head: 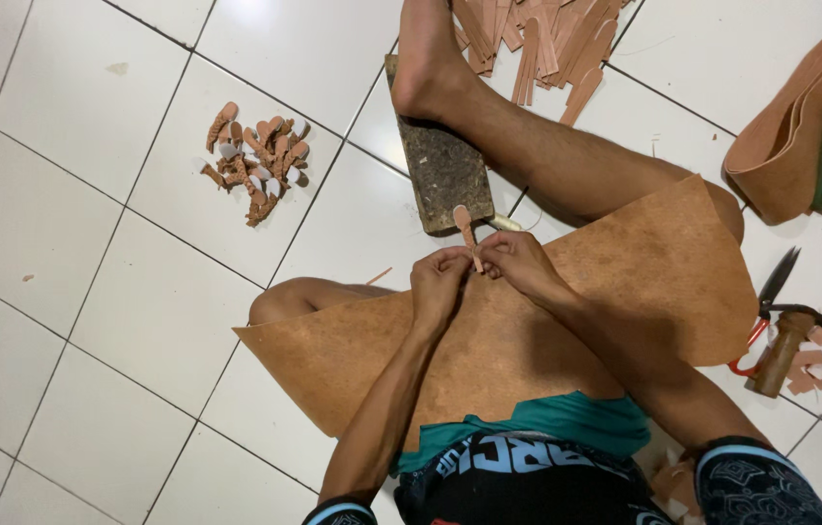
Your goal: The person sits on the floor and repeatedly picks up small tan leather-like pieces and white cylindrical inserts. They insert the white pieces into the tan pieces by hand, then place the assembled units into a pile on the floor. The process is repeated continuously with no other tools used.
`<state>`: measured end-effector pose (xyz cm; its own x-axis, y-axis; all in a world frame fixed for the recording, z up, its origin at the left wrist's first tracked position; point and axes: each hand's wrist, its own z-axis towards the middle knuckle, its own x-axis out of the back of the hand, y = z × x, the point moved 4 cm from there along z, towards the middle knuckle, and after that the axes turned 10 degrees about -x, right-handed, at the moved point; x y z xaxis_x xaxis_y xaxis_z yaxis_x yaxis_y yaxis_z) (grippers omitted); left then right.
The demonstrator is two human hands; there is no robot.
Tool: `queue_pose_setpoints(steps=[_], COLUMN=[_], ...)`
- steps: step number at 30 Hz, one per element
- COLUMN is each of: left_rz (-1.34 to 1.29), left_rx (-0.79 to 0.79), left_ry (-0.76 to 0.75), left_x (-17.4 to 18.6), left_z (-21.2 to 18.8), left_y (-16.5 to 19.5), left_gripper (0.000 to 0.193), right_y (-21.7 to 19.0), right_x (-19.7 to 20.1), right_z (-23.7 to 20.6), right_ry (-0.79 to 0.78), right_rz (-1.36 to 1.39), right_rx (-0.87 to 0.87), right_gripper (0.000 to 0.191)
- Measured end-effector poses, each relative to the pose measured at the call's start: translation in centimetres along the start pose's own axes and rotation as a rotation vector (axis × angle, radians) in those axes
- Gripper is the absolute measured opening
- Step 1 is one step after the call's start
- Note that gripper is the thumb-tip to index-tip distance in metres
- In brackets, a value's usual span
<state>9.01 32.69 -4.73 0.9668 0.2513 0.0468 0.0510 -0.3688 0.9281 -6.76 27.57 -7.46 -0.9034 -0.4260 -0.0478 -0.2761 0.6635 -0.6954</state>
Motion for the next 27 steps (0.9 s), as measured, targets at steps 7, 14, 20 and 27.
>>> queue_pose_setpoints(steps=[7,14,20,27], left_rz=[-0.273,-0.163,0.263,0.210], left_rx=[0.078,0.000,-0.156,-0.220], left_ry=[-0.079,-0.118,-0.103,-0.133], left_x=[-0.1,0.0,0.6,0.6], left_z=[-0.1,-0.4,-0.2,0.3], left_y=[-1.5,-0.4,0.8,1.9], left_gripper=[0.026,0.022,0.020,0.021], right_y=[-1.3,-1.8,-3.4,-2.3], right_x=[-0.2,-0.2,0.0,0.2], right_z=[-1.8,-2.2,-2.8,-1.5], right_ry=[0.074,-0.064,0.136,0.092], right_rz=[-0.047,-0.038,-0.509,-0.367], right_rx=[0.015,0.080,0.280,0.235], right_gripper=[0.016,0.026,0.024,0.025])
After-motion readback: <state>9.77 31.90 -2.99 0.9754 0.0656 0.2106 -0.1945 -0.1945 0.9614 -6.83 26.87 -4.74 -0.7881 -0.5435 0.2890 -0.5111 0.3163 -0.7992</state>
